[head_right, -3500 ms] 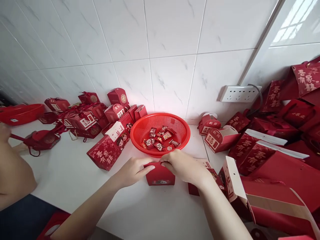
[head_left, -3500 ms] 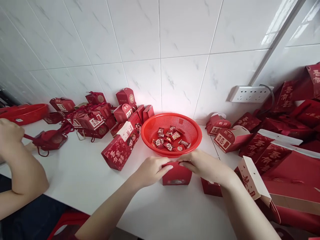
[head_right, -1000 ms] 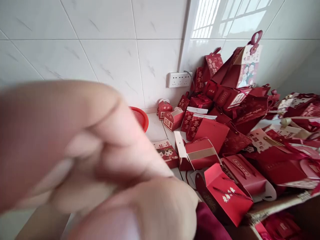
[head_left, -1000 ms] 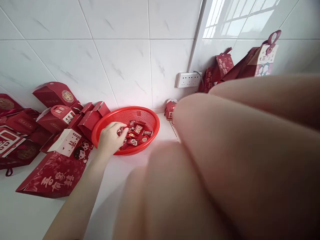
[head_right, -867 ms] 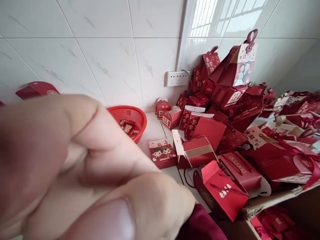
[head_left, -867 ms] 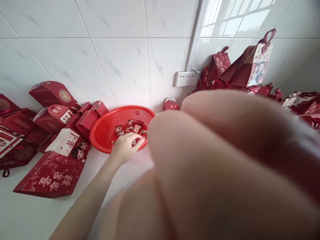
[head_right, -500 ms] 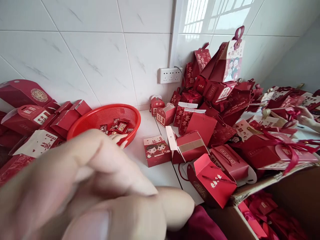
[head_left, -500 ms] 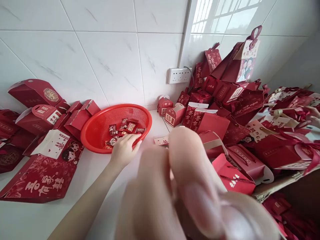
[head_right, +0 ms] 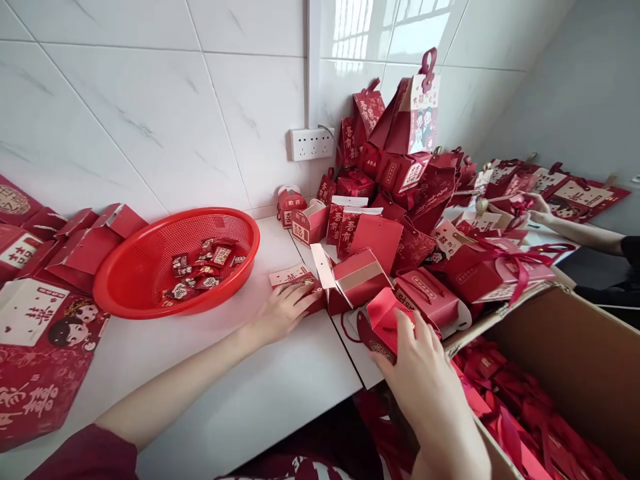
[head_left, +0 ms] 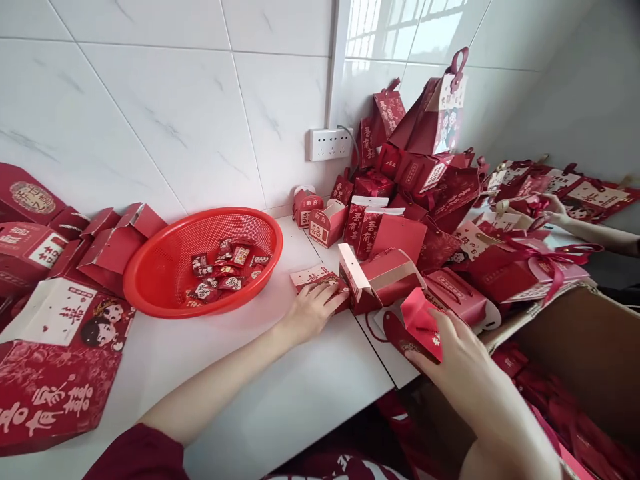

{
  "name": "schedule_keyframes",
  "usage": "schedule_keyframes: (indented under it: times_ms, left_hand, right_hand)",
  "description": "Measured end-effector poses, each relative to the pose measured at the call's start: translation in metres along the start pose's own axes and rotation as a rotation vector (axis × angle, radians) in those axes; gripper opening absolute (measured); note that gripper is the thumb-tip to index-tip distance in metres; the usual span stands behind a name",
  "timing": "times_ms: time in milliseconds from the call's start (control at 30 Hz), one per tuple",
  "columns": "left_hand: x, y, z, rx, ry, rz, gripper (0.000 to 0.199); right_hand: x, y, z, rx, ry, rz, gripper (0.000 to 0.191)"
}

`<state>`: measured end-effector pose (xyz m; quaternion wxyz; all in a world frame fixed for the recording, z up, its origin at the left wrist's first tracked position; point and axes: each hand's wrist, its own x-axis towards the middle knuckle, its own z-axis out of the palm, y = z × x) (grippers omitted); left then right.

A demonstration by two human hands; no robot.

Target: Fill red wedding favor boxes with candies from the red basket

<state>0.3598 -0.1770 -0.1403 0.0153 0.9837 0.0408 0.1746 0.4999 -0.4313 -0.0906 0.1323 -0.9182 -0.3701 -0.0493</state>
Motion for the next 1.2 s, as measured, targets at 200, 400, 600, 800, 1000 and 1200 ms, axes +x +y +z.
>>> schedule_keyframes:
  times_ms: [200, 400, 600, 800, 1000, 1200]
  left_hand:
    - [0.0, -0.043, 0.002, -0.013, 0.045, -0.16, 0.054]
    - [0.008, -0.068, -0.002, -0.131, 0.095, -0.234, 0.061]
    - [0.004, -0.045, 0.006, -0.318, 0.217, -0.29, 0.099]
    - [0.019, -0.03, -0.006, -0.634, 0.265, -0.393, 0.088]
    - [0.047, -0.027, -0.027, -0.539, 0.157, -0.472, 0.04]
    - [0.066, -0.032, -0.067, -0.46, 0.176, -0.464, 0.021]
  right_hand:
    - [-0.008, -0.019, 0.021, -0.123, -0.052, -0.002, 0.043]
    - [0.024, -0.054, 0.034, 0.125, -0.058, -0.11, 0.045]
    - [0.069, -0.075, 0.036, 0.58, -0.172, -0.303, 0.04]
    - [0.069, -0.067, 0.038, 0.724, -0.124, -0.343, 0.032]
    - [0.067, -0.051, 0.062, 0.378, 0.12, -0.16, 0.054]
    - [0.073, -0.041, 0.071, 0.184, 0.09, -0.048, 0.071]
